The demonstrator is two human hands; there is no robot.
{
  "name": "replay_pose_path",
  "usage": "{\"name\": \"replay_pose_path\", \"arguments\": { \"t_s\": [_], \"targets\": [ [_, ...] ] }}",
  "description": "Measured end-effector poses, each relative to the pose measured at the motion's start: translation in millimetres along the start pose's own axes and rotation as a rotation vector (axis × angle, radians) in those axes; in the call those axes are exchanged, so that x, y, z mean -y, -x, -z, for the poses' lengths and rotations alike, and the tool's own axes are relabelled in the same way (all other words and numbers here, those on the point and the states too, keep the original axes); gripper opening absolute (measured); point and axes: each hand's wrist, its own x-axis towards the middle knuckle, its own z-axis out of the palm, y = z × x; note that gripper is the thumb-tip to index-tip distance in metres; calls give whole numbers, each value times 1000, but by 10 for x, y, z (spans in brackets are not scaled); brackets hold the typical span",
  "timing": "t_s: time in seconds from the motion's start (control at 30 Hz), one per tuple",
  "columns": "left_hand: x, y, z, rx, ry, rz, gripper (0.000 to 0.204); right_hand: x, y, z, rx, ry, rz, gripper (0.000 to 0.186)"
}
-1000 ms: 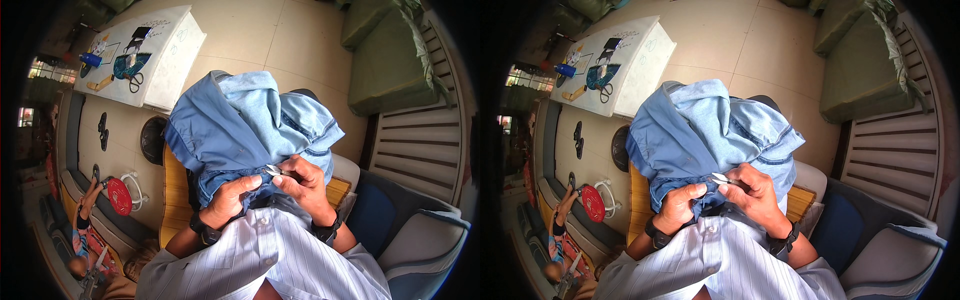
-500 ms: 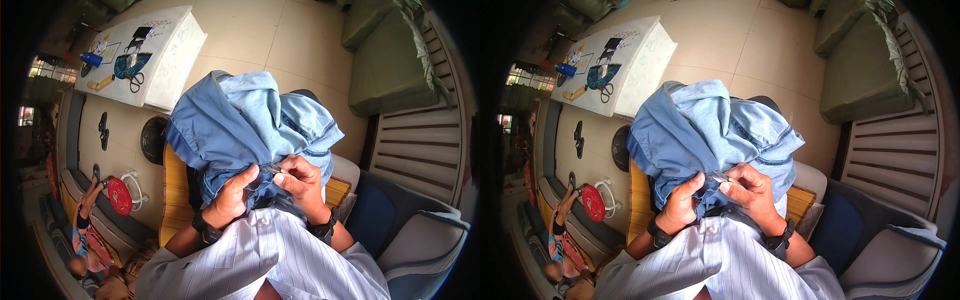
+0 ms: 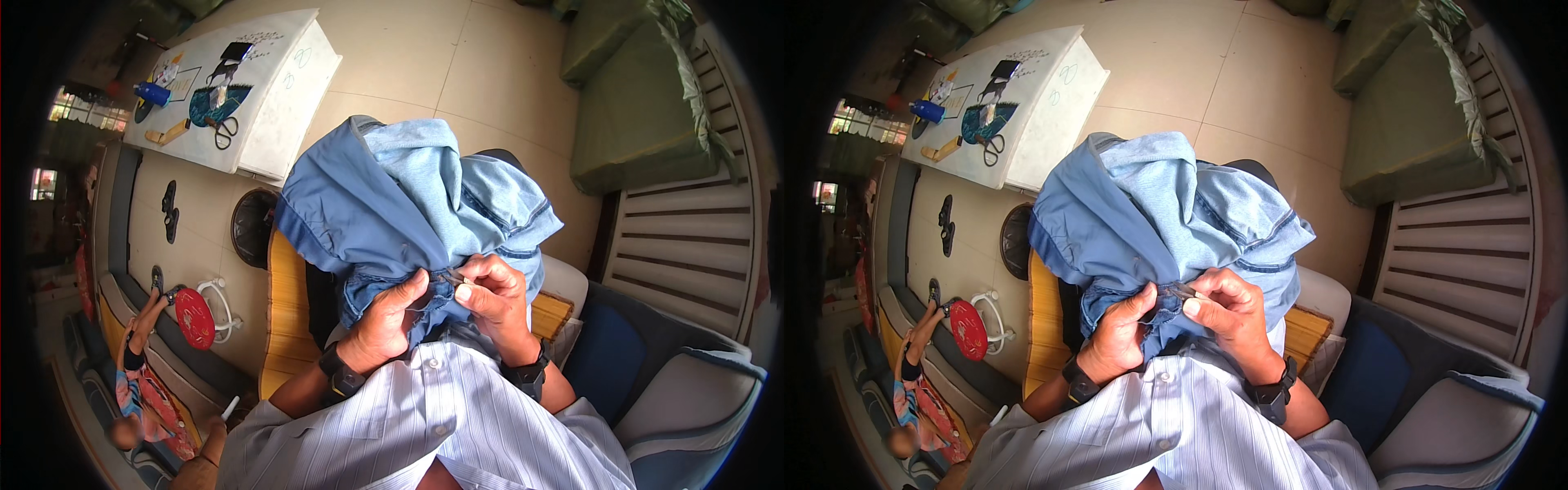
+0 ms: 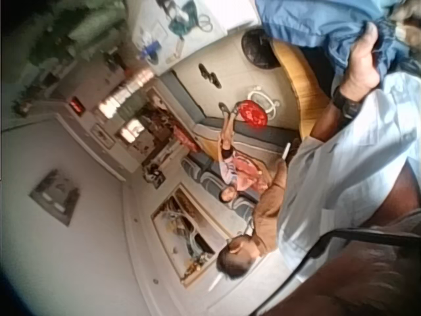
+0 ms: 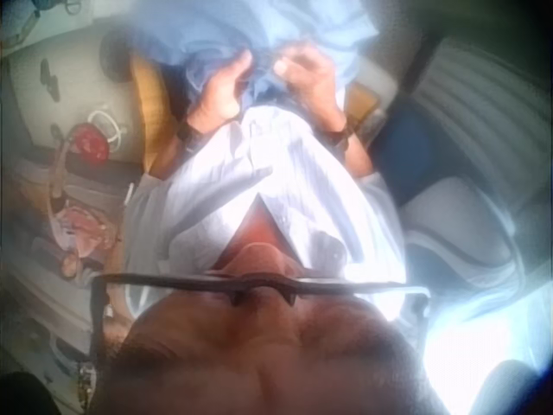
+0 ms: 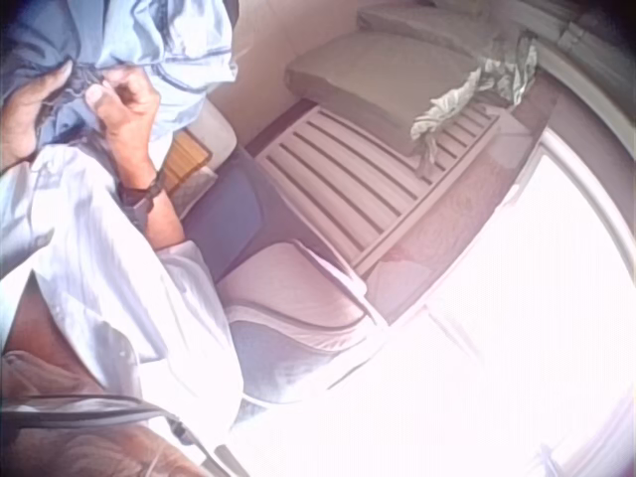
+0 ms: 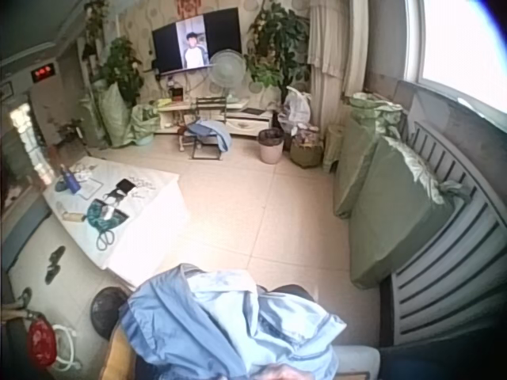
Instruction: The person holds a light blue denim garment on their lap and uses small scissors to snip threads along a seam. They repeatedly adjust the fabric and continue cutting threads in the same area throughout the clip.
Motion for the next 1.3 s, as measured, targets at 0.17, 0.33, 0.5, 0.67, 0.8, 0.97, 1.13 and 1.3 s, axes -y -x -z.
{"name": "replay_pose_path", "arguments": {
  "t_s": [0.17, 0.33, 0.5, 0.67, 0.8, 0.97, 1.13, 1.3],
  "targets": [
    [61, -47, 65, -29, 68, 11, 46, -20, -11, 39, 7, -93, -25, 18],
    [79, -80, 129, -8, 137, 25, 42, 3, -37, 36, 1, -233, -39, 17],
    [83, -91, 159, -99, 126, -27, 34, 93, -132, 34, 59, -418, -8, 14],
    [-14, 0, 3, -52, 47, -35, 34, 210, -149, 90, -6, -168, -14, 20],
    [-11, 69, 63, -89, -52, -94, 40, 386, -112, 90, 122, 277, 65, 19],
    [-57, 83, -33, -73, -70, -88, 34, 457, -85, 32, 202, 613, 140, 21],
    [-46, 78, 59, -111, -81, -73, 43, 437, -96, 27, 225, 676, 186, 24],
    [-88, 85, 31, -71, -66, -63, 35, 455, -153, 44, 282, 708, 203, 24]
  ]
}}
